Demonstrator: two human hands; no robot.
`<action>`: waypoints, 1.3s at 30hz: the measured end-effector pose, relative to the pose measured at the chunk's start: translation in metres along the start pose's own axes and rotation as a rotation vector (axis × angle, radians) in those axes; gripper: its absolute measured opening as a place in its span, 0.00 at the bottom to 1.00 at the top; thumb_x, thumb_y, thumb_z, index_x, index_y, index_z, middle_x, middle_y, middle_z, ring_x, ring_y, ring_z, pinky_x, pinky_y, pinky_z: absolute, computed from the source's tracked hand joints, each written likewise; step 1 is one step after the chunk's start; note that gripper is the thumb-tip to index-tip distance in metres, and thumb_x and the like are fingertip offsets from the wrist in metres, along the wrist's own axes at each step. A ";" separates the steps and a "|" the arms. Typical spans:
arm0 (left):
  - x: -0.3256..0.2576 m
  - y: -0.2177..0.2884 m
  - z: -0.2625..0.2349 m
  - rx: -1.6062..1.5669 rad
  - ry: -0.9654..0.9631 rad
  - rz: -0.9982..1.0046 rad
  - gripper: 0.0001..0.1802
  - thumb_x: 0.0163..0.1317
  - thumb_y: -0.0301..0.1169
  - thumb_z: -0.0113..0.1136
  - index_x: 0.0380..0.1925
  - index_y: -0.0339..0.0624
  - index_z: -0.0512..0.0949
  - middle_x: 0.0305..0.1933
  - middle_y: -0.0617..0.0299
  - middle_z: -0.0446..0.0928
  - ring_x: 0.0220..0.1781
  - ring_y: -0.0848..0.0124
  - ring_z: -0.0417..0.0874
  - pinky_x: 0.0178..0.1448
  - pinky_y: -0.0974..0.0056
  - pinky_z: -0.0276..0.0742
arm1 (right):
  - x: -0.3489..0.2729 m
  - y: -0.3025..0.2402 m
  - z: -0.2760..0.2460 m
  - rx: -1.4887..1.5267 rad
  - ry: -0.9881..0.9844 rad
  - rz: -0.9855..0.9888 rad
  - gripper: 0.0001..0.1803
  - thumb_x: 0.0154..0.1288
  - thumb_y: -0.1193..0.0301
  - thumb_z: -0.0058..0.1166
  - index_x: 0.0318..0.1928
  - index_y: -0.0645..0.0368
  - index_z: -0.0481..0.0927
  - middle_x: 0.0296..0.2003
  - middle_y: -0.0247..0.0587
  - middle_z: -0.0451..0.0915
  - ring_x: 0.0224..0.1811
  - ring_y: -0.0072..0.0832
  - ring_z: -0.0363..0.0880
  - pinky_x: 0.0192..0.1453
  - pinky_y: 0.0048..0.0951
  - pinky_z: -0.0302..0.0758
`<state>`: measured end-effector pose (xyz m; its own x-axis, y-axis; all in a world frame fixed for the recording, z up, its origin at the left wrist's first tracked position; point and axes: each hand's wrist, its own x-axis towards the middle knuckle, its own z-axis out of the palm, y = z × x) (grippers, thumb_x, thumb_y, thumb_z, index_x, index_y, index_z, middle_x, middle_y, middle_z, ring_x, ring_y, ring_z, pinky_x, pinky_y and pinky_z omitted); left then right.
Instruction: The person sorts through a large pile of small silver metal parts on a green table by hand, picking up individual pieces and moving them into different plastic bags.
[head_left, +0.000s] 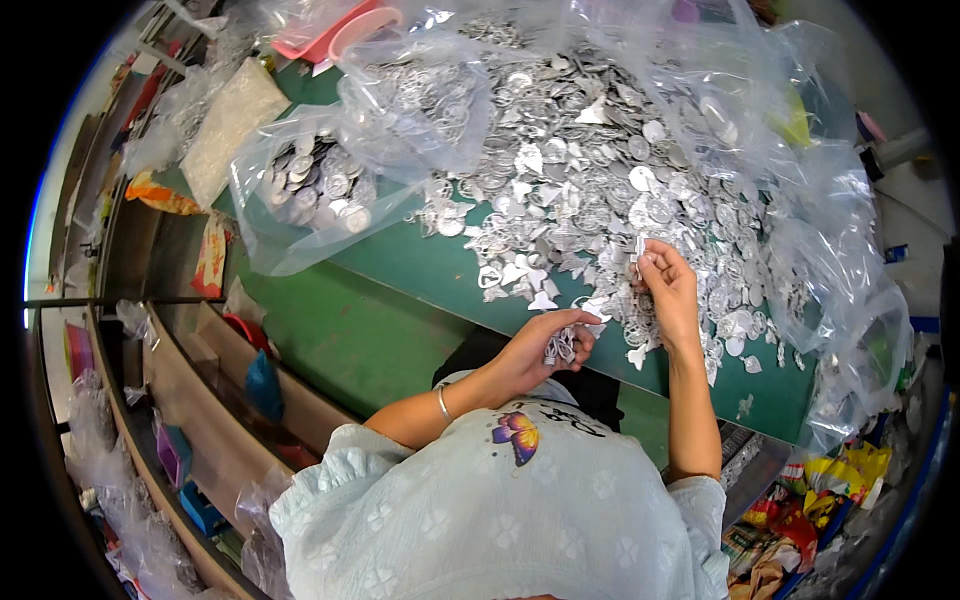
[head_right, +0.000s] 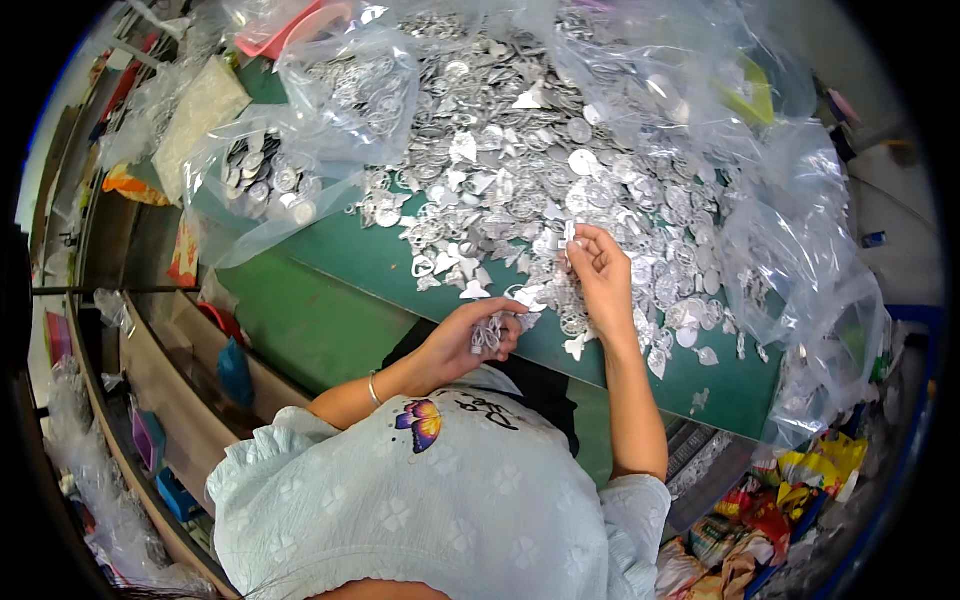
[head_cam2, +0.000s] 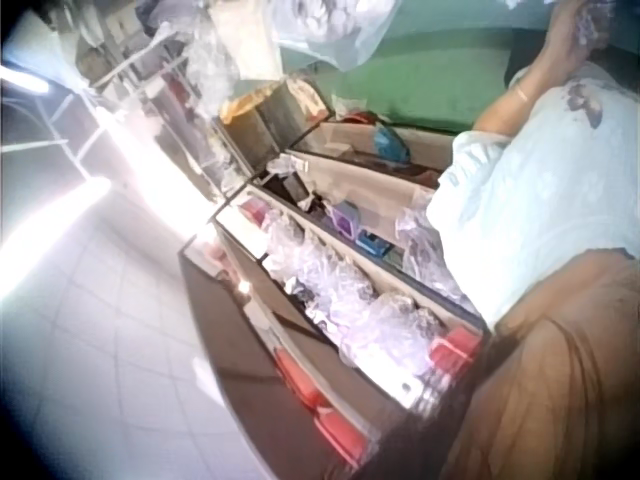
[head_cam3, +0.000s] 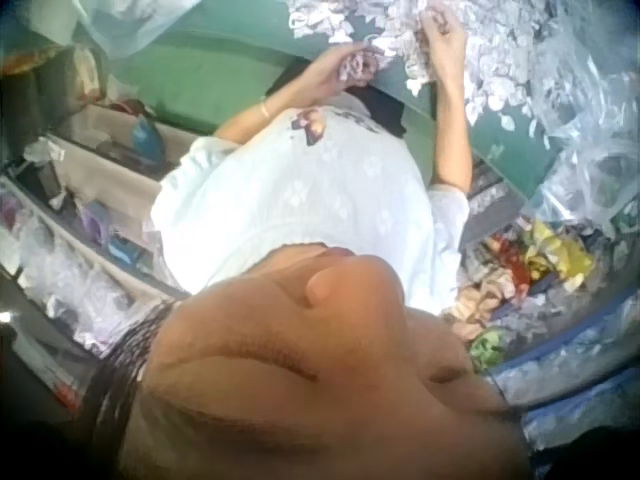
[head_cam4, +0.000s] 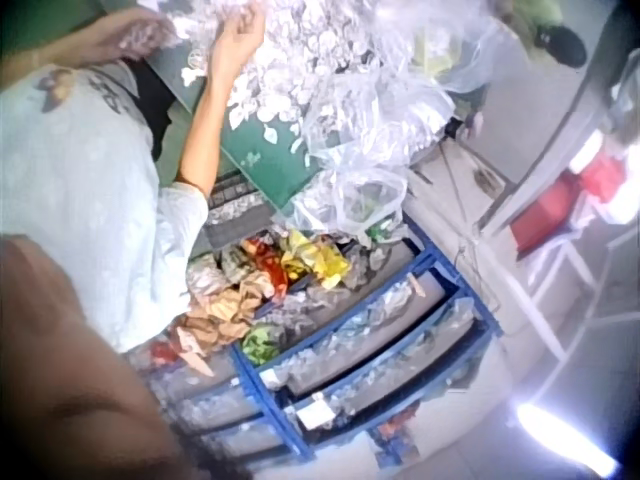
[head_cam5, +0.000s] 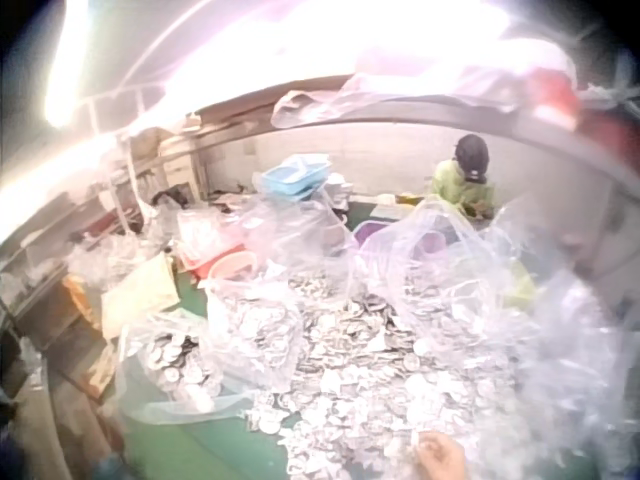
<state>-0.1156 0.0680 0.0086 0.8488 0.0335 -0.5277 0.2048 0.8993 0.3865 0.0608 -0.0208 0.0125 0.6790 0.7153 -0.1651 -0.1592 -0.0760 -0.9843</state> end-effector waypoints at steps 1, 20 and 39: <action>0.000 -0.001 0.001 -0.008 0.001 0.012 0.15 0.63 0.39 0.45 0.37 0.38 0.75 0.28 0.63 0.73 0.28 0.74 0.72 0.34 0.69 0.70 | -0.005 -0.005 -0.006 0.123 0.002 0.078 0.11 0.62 0.75 0.48 0.45 0.65 0.72 0.28 0.32 0.76 0.27 0.14 0.71 0.30 0.16 0.67; -0.001 -0.008 0.006 -0.217 -0.015 -0.103 0.16 0.62 0.39 0.48 0.19 0.42 0.72 0.24 0.60 0.66 0.22 0.74 0.64 0.27 0.70 0.62 | -0.023 -0.024 -0.143 -1.174 0.845 -0.621 0.12 0.55 0.78 0.48 0.42 0.66 0.73 0.41 0.50 0.74 0.46 0.44 0.69 0.51 0.38 0.64; 0.000 -0.010 0.015 -0.095 -0.029 -0.213 0.15 0.64 0.37 0.42 0.42 0.40 0.71 0.17 0.69 0.59 0.11 0.82 0.54 0.13 0.76 0.48 | -0.049 0.032 0.008 -1.207 0.347 -0.463 0.37 0.52 0.52 0.54 0.56 0.66 0.62 0.59 0.51 0.59 0.62 0.54 0.51 0.60 0.62 0.45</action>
<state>-0.1104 0.0528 0.0159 0.8054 -0.1723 -0.5672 0.3347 0.9219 0.1952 0.0169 -0.0530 -0.0106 0.6725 0.6431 0.3663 0.7397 -0.5669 -0.3627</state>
